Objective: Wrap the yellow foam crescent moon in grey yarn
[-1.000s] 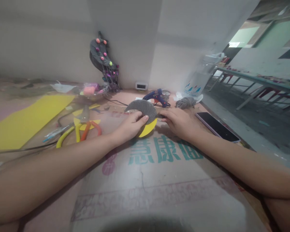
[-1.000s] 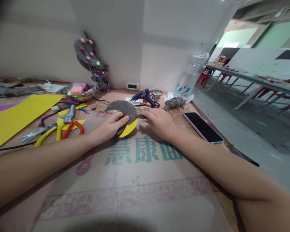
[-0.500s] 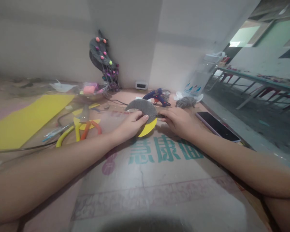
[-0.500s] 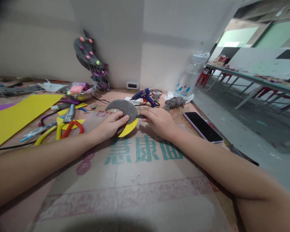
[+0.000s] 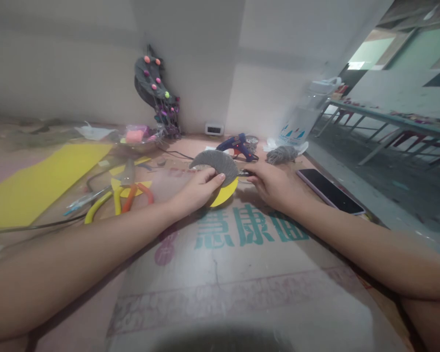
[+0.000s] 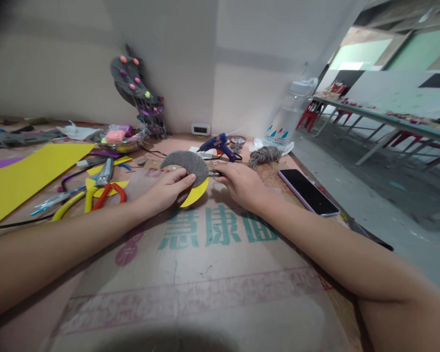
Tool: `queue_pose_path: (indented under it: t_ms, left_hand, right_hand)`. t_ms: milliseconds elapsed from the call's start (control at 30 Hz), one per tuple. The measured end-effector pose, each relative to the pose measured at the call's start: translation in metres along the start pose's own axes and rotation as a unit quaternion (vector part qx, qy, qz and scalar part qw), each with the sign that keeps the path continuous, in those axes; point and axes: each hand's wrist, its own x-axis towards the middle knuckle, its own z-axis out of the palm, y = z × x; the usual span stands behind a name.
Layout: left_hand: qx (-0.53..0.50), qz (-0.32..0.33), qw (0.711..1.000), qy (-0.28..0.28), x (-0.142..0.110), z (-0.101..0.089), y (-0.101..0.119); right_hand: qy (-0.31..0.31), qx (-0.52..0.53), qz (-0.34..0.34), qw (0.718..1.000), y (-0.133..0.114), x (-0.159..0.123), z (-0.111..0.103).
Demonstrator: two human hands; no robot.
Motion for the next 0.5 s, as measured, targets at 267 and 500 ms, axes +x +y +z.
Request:
queue_pose_path:
  t_ms: [267, 500]
  left_hand:
    - [0.001, 0.003, 1.0, 0.021, 0.0016, 0.0004, -0.0049]
    - [0.02, 0.001, 1.0, 0.023, 0.0019, 0.0003, -0.002]
  right_hand:
    - [0.037, 0.007, 0.001, 0.999, 0.0032, -0.0022, 0.0015]
    - [-0.025, -0.005, -0.011, 1.0, -0.0002, 0.0012, -0.0022]
